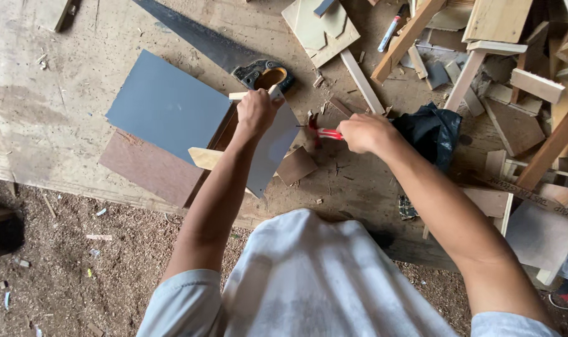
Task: The person assembles a small wooden box by positioning wooden pieces and hammering nails into place. They repeatedly adjust the pieces and use a hammer to secure the joints, working on a cluttered workbench.
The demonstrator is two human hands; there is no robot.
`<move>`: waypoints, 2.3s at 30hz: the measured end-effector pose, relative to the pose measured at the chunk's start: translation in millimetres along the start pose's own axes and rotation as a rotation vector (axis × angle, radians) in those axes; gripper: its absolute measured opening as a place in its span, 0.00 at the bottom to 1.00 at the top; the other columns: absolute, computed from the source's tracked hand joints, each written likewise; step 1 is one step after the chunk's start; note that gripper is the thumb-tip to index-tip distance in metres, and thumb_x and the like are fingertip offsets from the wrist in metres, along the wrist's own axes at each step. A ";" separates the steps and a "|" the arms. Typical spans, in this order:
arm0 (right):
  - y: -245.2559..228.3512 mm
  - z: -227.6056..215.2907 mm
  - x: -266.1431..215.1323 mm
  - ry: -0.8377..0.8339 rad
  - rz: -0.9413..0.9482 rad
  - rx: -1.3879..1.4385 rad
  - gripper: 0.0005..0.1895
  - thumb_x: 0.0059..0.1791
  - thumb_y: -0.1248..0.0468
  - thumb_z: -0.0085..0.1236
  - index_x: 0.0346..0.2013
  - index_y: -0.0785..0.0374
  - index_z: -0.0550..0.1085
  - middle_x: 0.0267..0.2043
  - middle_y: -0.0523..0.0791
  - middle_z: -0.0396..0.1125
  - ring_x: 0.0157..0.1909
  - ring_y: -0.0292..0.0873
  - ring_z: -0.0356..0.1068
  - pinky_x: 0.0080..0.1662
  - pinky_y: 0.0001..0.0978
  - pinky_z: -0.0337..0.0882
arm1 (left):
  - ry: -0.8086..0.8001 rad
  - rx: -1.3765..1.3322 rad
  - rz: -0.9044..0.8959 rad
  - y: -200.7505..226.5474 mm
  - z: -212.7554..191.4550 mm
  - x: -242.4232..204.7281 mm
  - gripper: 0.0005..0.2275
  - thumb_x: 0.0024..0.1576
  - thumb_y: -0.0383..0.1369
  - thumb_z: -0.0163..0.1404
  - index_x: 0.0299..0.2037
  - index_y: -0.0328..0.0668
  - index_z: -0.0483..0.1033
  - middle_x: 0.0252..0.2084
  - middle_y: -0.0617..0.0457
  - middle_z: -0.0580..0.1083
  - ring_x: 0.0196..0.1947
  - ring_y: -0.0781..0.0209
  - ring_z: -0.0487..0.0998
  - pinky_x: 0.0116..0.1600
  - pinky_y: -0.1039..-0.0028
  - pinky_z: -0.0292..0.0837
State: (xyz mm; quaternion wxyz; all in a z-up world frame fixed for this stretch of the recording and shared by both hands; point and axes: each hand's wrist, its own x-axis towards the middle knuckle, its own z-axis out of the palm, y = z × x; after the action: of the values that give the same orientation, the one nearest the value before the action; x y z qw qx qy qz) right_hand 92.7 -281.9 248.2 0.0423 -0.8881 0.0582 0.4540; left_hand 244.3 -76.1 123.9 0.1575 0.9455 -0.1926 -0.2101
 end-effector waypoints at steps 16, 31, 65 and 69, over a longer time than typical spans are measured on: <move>-22.6 -37.2 39.0 -0.092 -0.015 -0.126 0.20 0.47 0.71 0.56 0.51 0.50 0.77 0.53 0.45 0.73 0.55 0.48 0.73 0.59 0.48 0.68 | -0.007 -0.006 -0.029 8.1 8.6 3.6 0.22 0.57 0.52 0.55 0.34 0.35 0.83 0.28 0.43 0.79 0.29 0.52 0.82 0.33 0.61 0.79; 55.1 46.1 -12.1 0.037 0.011 0.212 0.16 0.53 0.53 0.57 0.52 0.56 0.71 0.39 0.53 0.76 0.43 0.53 0.74 0.47 0.50 0.72 | 0.175 -0.144 -0.106 16.1 -22.6 -7.2 0.33 0.49 0.52 0.61 0.48 0.23 0.71 0.42 0.31 0.75 0.34 0.50 0.80 0.33 0.70 0.81; 26.6 235.4 -8.3 0.078 -0.049 1.160 0.10 0.51 0.61 0.59 0.33 0.66 0.71 0.22 0.45 0.66 0.20 0.39 0.65 0.22 0.33 0.62 | -0.056 -0.013 0.137 53.3 32.4 12.5 0.21 0.59 0.52 0.51 0.46 0.41 0.78 0.28 0.50 0.76 0.20 0.58 0.73 0.22 0.63 0.72; 84.1 175.3 -33.1 -0.004 -0.083 1.370 0.23 0.44 0.77 0.57 0.54 0.67 0.70 0.37 0.47 0.74 0.32 0.40 0.77 0.30 0.28 0.74 | -0.017 -0.022 0.187 47.9 31.9 11.2 0.19 0.58 0.52 0.51 0.43 0.43 0.79 0.26 0.51 0.76 0.18 0.64 0.69 0.22 0.65 0.67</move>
State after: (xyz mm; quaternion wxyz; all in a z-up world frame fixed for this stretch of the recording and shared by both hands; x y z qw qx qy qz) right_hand -78.9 -340.5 170.8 0.6120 -0.6615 0.2982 0.3145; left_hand 224.8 -129.8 110.8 0.1850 0.9199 -0.2789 -0.2044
